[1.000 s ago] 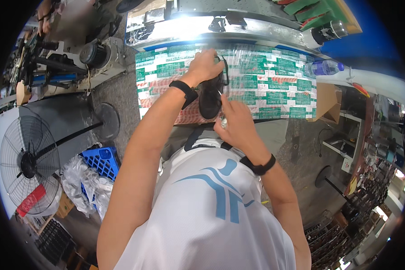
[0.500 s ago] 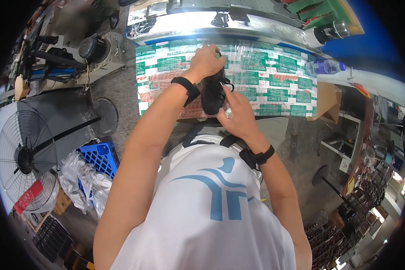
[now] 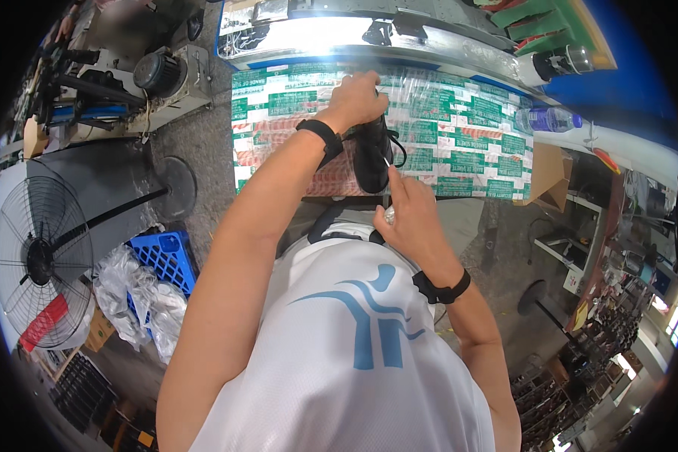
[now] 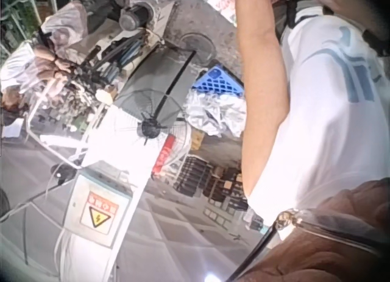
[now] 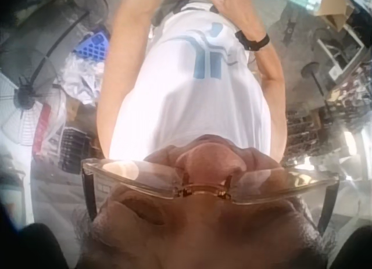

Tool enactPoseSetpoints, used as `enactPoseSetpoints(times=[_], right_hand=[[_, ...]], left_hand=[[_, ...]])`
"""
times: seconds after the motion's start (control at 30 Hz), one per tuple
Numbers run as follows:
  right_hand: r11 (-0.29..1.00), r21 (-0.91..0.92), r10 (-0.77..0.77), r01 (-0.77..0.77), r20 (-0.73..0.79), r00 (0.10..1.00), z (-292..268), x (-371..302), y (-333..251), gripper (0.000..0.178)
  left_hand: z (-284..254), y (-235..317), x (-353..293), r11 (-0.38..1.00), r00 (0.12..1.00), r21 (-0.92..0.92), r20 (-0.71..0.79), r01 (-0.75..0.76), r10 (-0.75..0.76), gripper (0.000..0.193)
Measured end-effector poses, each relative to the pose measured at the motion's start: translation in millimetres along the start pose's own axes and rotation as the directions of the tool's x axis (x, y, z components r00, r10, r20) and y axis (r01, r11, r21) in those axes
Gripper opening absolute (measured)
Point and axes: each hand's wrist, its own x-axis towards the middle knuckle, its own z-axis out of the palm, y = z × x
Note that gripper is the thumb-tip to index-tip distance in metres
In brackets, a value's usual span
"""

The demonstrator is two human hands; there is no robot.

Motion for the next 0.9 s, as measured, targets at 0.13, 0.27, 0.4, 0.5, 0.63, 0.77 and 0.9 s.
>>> enactPoseSetpoints(times=[0.13, 0.27, 0.4, 0.5, 0.63, 0.77, 0.9], right_hand=[[0.999, -0.015, -0.031, 0.031, -0.031, 0.999, 3, 6, 1, 0.079], [0.994, -0.029, -0.106, 0.103, -0.127, 0.986, 18, 27, 15, 0.083], [0.998, 0.018, -0.059, 0.060, -0.051, 0.997, 27, 21, 23, 0.084], [0.990, 0.107, -0.081, 0.091, -0.088, 0.993, 31, 24, 21, 0.079], [0.975, 0.223, 0.010, -0.002, -0.034, 0.999, 27, 31, 13, 0.075], [0.961, 0.276, -0.009, 0.013, -0.014, 1.000, 32, 39, -8, 0.071], [0.942, 0.336, -0.038, 0.020, 0.046, 0.998, 17, 27, 3, 0.071]], left_hand=[[-2, 4, -3, 1.000, 1.000, 0.006, -0.011, 0.009, -0.009, 0.052], [-6, 7, -8, 1.000, 1.000, -0.004, 0.013, 0.023, -0.023, 0.049], [-1, 10, -13, 0.998, 0.999, -0.049, -0.004, 0.040, -0.040, 0.044], [-4, 10, -13, 0.998, 0.999, -0.040, -0.014, 0.038, -0.038, 0.045], [-1, 10, -11, 0.999, 0.998, 0.008, -0.038, 0.045, -0.045, 0.046], [-3, 13, -12, 0.999, 0.999, -0.011, -0.005, 0.041, -0.041, 0.046], [-8, 9, -4, 0.999, 0.999, 0.034, 0.038, 0.037, -0.039, 0.058]])
